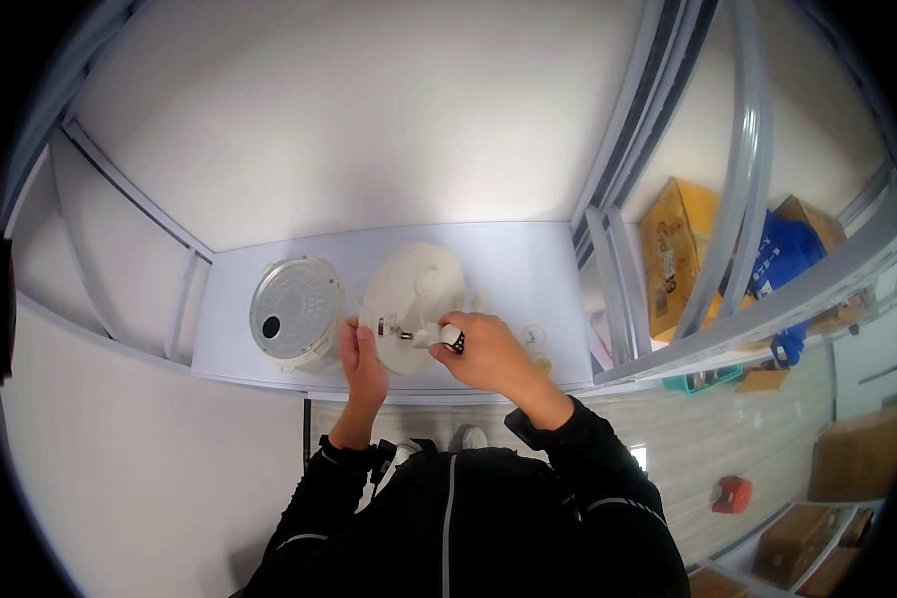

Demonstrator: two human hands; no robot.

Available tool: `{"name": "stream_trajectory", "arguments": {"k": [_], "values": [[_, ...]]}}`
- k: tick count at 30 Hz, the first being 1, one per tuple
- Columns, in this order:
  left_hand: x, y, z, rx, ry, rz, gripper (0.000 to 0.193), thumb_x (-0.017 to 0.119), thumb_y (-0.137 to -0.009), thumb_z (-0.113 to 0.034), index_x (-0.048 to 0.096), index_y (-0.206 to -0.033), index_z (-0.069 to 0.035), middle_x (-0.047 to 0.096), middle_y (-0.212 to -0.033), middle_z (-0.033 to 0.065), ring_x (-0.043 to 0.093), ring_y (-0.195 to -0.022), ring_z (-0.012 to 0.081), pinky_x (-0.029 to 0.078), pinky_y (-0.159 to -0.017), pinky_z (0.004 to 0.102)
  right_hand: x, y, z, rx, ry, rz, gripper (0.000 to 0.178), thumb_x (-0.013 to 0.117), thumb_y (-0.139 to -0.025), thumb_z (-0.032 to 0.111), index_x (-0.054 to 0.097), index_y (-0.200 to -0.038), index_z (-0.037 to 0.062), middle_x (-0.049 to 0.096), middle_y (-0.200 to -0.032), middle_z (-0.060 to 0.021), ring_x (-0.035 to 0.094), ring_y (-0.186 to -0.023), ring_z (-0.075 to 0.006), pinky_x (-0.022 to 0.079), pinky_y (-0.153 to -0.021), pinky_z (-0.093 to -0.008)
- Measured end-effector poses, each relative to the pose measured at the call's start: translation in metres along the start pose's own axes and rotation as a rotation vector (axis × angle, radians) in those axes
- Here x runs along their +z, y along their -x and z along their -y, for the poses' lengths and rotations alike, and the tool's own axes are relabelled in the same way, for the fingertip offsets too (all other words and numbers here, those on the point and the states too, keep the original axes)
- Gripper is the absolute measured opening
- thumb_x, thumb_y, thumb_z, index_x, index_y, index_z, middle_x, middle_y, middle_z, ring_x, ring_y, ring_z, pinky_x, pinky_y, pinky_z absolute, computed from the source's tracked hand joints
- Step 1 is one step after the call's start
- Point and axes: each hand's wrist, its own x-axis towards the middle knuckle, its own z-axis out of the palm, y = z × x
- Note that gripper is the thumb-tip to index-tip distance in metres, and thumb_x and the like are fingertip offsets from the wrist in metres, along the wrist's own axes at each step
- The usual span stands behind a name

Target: The person uses a screwdriver to tighten screws on the lid of a white appliance, then flips the lid and continues to tighten screws on the underside. The person works methodically on each screw in sequence.

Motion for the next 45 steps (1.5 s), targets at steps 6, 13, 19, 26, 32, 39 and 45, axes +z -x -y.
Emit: {"name": "stream_trajectory", "arguments": {"k": [6,13,19,26,32,39,45], "values": [[0.005,0.003,-0.005,0.042,0.057,0.068,0.027,0.056,-0.114,-0.027,0.053,-0.123,-0.002,0.065,-0.114,0.0048,0.059,-0.101,0.0095,0.050,-0.091,0.0290,0.004,-0.006,0.007,-0.011,-0.011,0.029,0.039,0.083,-0.087,0.026,0.075,-0.113,-0.0009,0.075,-0.083,-0.0211,0.072,-0.068,-0.0350,0.057,-0.068,-0.0417],[0.012,0.007,-0.024,0.248,-0.309,0.210,0.036,0.078,-0.094,-0.004,0.052,-0.119,-0.001,0.065,-0.120,0.0146,0.063,-0.102,0.0182,0.051,-0.090,0.0349,-0.002,-0.010,0.020,0.030,0.042,0.137,0.039,0.084,-0.086,0.030,0.076,-0.111,0.0010,0.074,-0.081,-0.0216,0.071,-0.069,-0.0380,0.057,-0.067,-0.0429],[0.010,0.008,-0.022,0.241,-0.310,0.239,0.035,0.076,-0.095,-0.003,0.051,-0.120,-0.001,0.065,-0.120,0.0162,0.063,-0.105,0.0221,0.050,-0.092,0.0380,-0.003,-0.010,0.018,-0.003,0.059,0.128,0.042,0.085,-0.085,0.034,0.077,-0.110,0.0014,0.074,-0.081,-0.0210,0.071,-0.070,-0.0371,0.056,-0.067,-0.0424],[0.010,0.012,-0.027,0.294,-0.389,0.258,0.037,0.074,-0.097,-0.005,0.052,-0.126,0.000,0.064,-0.121,0.0165,0.064,-0.106,0.0245,0.050,-0.094,0.0389,-0.011,-0.008,0.026,0.031,0.073,0.171,0.040,0.083,-0.085,0.036,0.078,-0.108,0.0034,0.074,-0.082,-0.0203,0.071,-0.073,-0.0392,0.056,-0.069,-0.0441],[0.012,0.014,-0.034,0.342,-0.571,0.342,0.042,0.072,-0.100,-0.008,0.051,-0.135,0.001,0.064,-0.122,0.0176,0.064,-0.108,0.0285,0.050,-0.096,0.0402,-0.011,-0.004,0.019,0.027,0.178,0.175,0.038,0.082,-0.084,0.036,0.079,-0.107,0.0045,0.074,-0.081,-0.0179,0.071,-0.077,-0.0404,0.057,-0.072,-0.0452],[0.013,0.019,-0.031,0.302,-0.452,0.360,0.045,0.069,-0.101,-0.008,0.049,-0.139,0.002,0.065,-0.122,0.0170,0.064,-0.109,0.0281,0.050,-0.097,0.0405,-0.016,-0.005,0.018,0.057,0.134,0.246,0.037,0.083,-0.084,0.035,0.078,-0.105,0.0042,0.074,-0.081,-0.0165,0.072,-0.080,-0.0387,0.057,-0.074,-0.0441],[0.008,0.022,-0.031,0.287,-0.504,0.366,0.043,0.067,-0.101,-0.008,0.050,-0.140,0.002,0.064,-0.124,0.0170,0.063,-0.111,0.0272,0.050,-0.098,0.0402,-0.018,-0.002,0.024,0.052,0.203,0.255,0.039,0.082,-0.085,0.036,0.077,-0.108,0.0055,0.075,-0.090,-0.0197,0.073,-0.089,-0.0402,0.058,-0.078,-0.0480]]}}
